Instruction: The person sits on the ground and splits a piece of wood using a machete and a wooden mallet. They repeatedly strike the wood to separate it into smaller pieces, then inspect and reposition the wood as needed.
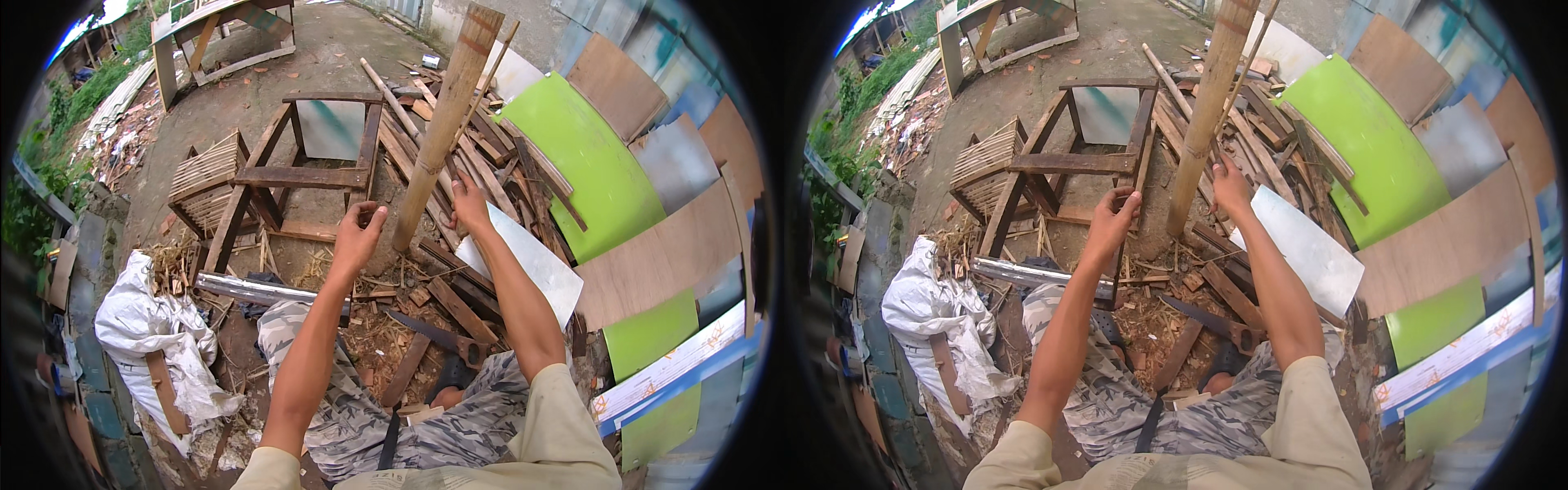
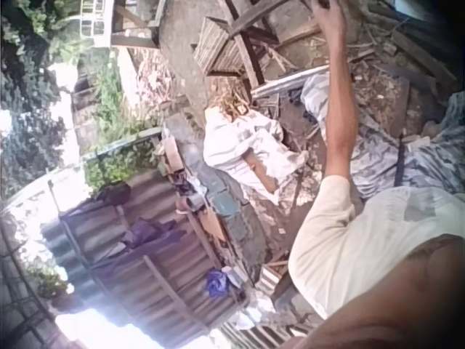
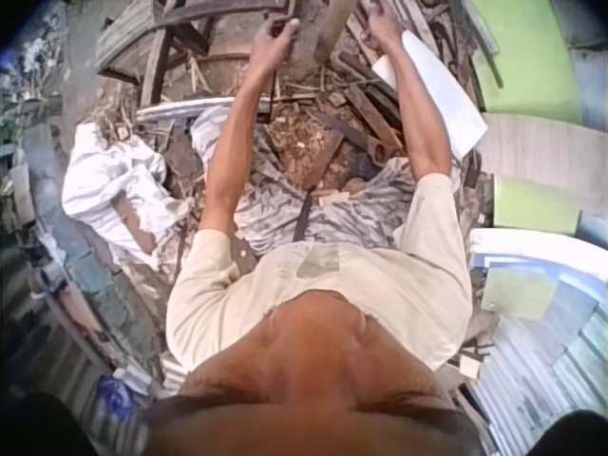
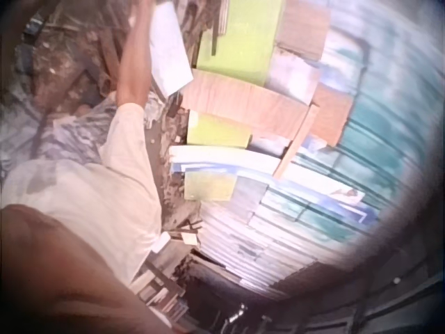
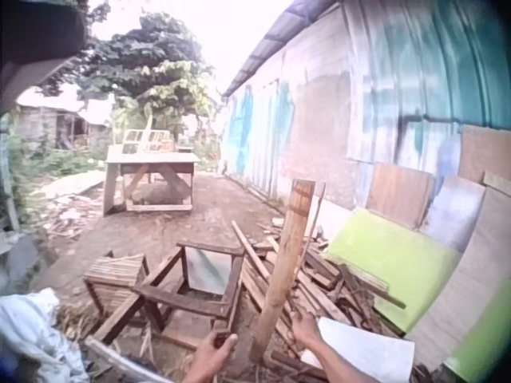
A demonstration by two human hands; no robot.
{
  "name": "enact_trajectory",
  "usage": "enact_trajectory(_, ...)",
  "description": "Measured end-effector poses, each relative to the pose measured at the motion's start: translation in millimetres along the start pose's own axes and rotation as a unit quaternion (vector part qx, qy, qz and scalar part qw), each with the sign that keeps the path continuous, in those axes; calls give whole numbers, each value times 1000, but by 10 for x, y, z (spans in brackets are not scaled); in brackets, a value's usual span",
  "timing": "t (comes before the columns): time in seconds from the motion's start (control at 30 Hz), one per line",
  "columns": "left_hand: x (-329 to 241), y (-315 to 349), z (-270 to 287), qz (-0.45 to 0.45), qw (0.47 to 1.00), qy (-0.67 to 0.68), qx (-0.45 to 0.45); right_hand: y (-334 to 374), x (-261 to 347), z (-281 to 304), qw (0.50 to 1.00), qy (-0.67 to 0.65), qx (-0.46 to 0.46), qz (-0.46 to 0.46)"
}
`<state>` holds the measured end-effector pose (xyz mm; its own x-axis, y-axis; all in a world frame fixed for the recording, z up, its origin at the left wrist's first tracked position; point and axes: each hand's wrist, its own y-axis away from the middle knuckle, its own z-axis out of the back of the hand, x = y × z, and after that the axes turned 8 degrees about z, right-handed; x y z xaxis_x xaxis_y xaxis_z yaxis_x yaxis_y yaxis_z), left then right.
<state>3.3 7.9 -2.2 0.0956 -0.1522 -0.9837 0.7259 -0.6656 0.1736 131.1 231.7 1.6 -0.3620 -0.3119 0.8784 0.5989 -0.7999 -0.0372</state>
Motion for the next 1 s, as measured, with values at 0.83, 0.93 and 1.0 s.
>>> enact_trajectory(0.83, -118, -16, 195, 24, 999, 34, -32, 38, 272, -332, 999, 22, 16, 33)
enact_trajectory(0.93, -132, -45, 185, 15, 999, 49, -15, 92, 466, -112, 998, 5, -24, 64)
enact_trajectory(1.0, -136, -56, 201, 14, 998, 53, -19, 84, 824, 114, 992, 11, -59, 108)
